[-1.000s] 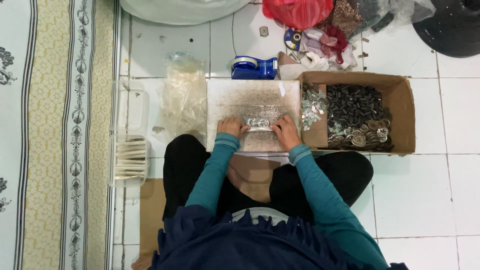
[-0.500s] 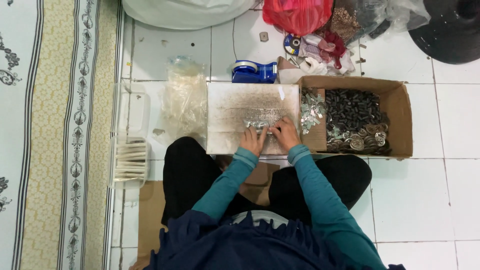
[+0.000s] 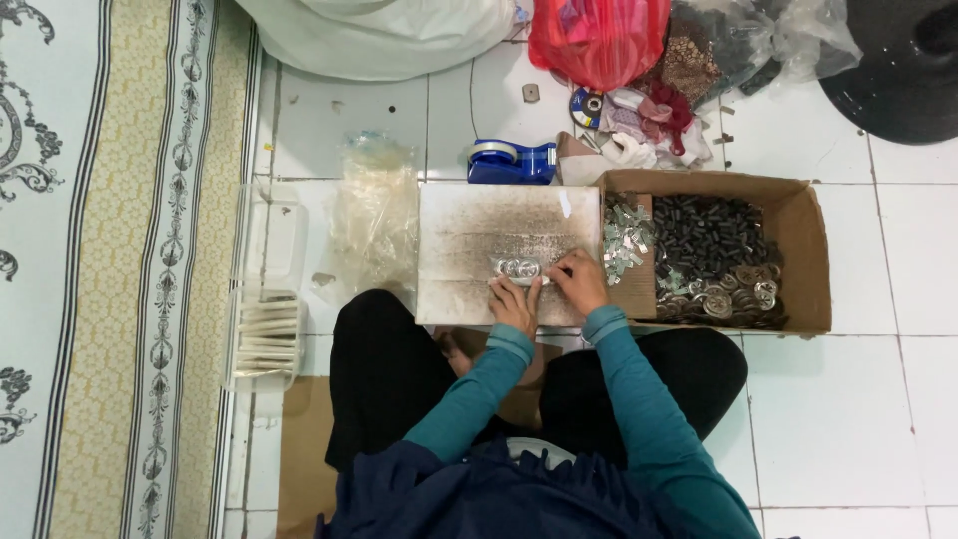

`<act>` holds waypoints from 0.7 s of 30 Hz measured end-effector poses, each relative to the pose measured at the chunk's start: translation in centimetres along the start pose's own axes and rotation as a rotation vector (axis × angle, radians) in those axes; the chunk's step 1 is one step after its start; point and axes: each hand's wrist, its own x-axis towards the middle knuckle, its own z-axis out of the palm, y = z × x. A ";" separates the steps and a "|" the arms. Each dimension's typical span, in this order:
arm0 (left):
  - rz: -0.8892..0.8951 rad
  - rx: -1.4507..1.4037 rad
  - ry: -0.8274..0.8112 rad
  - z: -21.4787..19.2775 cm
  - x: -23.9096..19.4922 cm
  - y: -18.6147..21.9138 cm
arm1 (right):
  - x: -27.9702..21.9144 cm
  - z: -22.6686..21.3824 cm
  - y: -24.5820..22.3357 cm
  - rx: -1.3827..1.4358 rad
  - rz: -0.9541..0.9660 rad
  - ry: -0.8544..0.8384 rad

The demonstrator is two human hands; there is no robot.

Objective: The person is sitting on the floor, picking up small metal components from a cardboard box and placing them into small plastic bags.

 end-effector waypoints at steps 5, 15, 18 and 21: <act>0.011 0.062 -0.056 1.1 0.0 1.0 | 3.0 -1.0 -0.9 0.110 0.080 0.174; -0.008 -0.033 -0.019 1.6 -0.3 1.5 | 17.1 -0.9 -0.3 -0.065 -0.161 0.348; 0.005 -0.059 -0.014 1.0 -0.4 1.3 | 19.0 -2.4 -3.1 -0.122 -0.046 0.172; 0.013 -0.053 -0.010 0.9 -0.4 1.1 | 22.7 -1.0 -1.4 -0.261 0.095 -0.019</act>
